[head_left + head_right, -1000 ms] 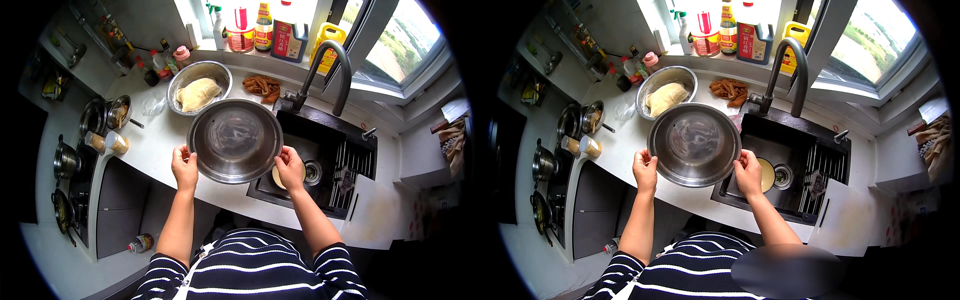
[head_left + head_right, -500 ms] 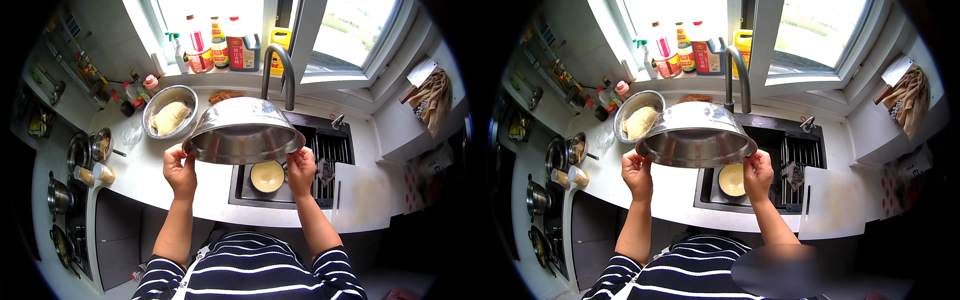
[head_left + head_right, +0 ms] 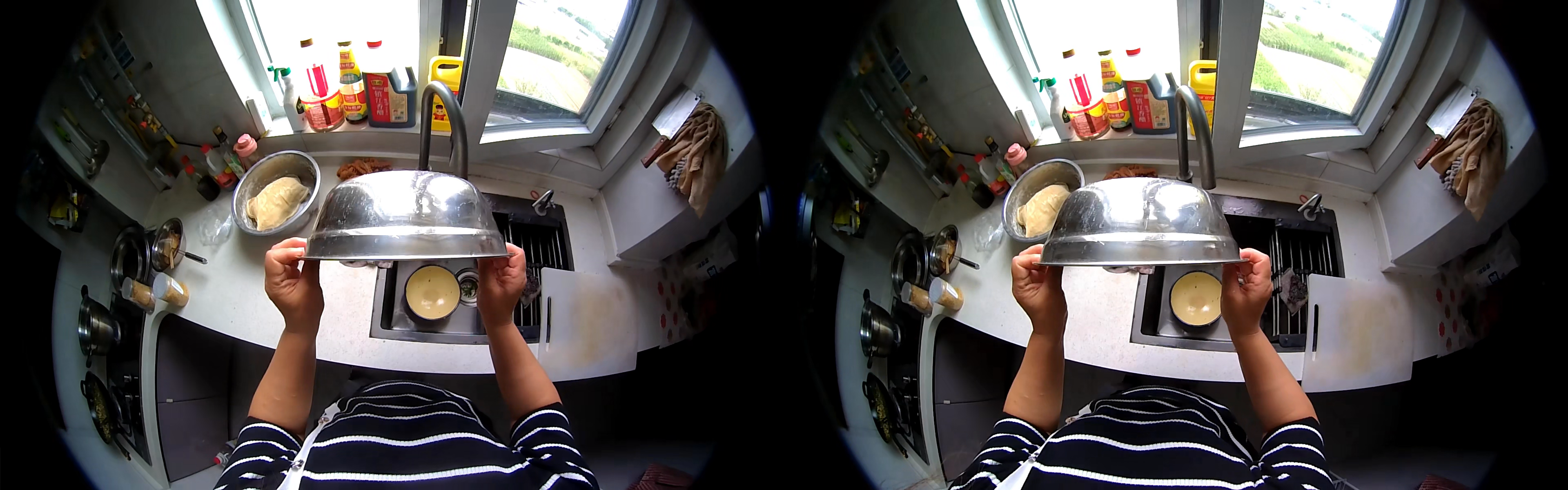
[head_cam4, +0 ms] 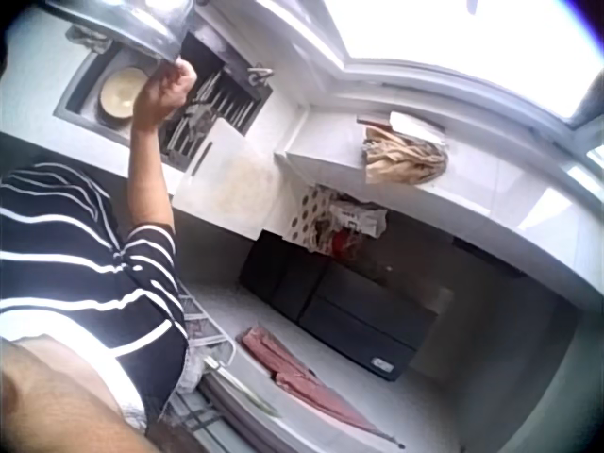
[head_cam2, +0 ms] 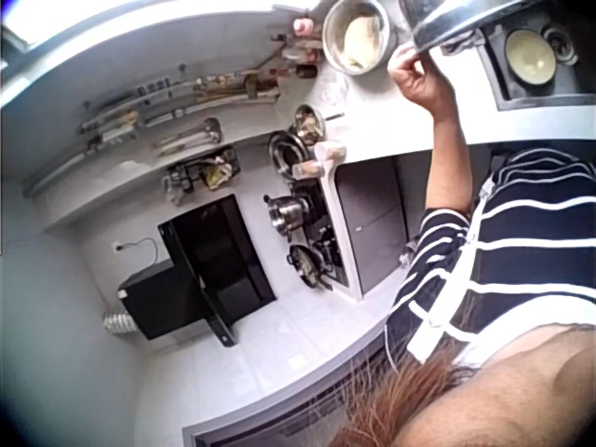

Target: The person holds a bottle and then uses chopsticks to stir chopped vegetables in a pan on a stove. Afterward, the person rinses a bowl and a basin under a faucet in a sink.

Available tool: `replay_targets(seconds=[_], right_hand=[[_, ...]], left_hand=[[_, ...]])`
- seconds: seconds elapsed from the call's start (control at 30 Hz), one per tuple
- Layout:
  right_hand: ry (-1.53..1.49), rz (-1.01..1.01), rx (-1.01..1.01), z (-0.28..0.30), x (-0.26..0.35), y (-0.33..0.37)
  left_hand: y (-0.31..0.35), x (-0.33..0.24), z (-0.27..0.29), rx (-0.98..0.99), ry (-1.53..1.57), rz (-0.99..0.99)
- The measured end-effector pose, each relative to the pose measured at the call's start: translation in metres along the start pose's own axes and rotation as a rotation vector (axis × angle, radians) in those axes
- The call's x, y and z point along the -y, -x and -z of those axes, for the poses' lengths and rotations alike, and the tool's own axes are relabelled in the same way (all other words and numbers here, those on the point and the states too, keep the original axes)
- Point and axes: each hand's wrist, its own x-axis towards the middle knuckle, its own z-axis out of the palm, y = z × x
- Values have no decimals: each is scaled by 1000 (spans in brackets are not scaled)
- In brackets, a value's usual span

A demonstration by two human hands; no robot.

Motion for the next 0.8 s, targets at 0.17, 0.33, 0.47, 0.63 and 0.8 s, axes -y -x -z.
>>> replay_targets(seconds=[0.17,0.33,0.47,0.63,0.8], right_hand=[[-13,30,-1,1,12,-1],[-90,-12,-3,6,14,-2],[-120,-5,-15,8,15,-3],[-61,21,-22,10,15,-3],[-30,31,-26,8,16,-3]], left_hand=[[3,-4,-4,-4,8,-3],[9,-6,-8,-11,-20,-2],[12,-7,-12,-12,-51,-33],[15,-17,-15,-19,-74,-52],[18,-20,-14,-36,-72,-54]])
